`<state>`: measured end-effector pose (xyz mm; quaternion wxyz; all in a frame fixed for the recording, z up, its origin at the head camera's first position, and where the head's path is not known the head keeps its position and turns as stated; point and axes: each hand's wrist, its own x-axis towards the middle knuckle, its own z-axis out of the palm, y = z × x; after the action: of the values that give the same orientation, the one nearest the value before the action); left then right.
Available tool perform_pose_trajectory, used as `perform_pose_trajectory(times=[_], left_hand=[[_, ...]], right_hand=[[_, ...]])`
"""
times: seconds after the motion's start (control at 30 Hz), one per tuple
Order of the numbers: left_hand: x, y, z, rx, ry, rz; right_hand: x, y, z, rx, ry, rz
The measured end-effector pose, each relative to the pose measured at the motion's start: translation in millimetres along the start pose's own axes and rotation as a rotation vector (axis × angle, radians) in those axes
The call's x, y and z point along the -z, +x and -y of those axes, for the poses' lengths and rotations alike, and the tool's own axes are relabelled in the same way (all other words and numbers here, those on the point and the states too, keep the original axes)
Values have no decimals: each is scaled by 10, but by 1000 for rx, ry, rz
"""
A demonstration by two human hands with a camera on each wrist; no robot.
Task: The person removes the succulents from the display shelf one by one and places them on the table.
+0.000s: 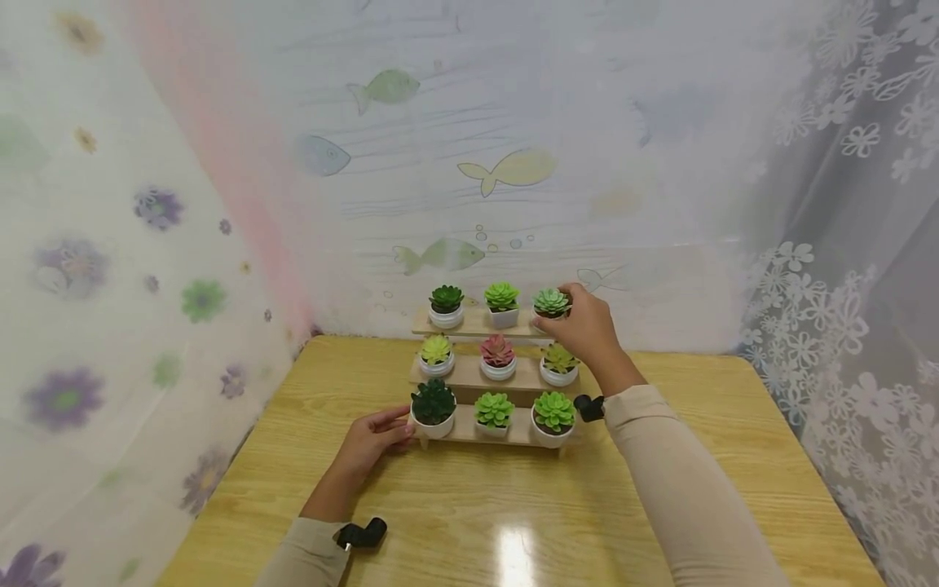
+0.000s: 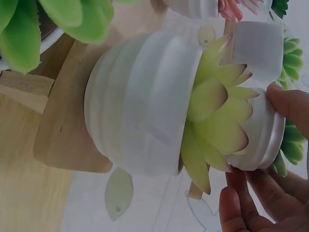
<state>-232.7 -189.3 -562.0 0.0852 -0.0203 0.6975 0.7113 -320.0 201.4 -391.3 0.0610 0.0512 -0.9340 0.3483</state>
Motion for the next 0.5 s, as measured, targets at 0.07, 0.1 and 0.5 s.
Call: perform_pose_trajectory(times=[0.07, 0.1, 0.5], left_hand=[[8, 1, 7, 2, -2, 1], [10, 0, 8, 1, 0, 1], [24, 6, 25, 3, -1, 11]], right_hand=[[-5, -11, 6, 2, 2, -7], [-6, -15, 10, 5, 6, -11], [21, -166, 38, 50, 75, -77]])
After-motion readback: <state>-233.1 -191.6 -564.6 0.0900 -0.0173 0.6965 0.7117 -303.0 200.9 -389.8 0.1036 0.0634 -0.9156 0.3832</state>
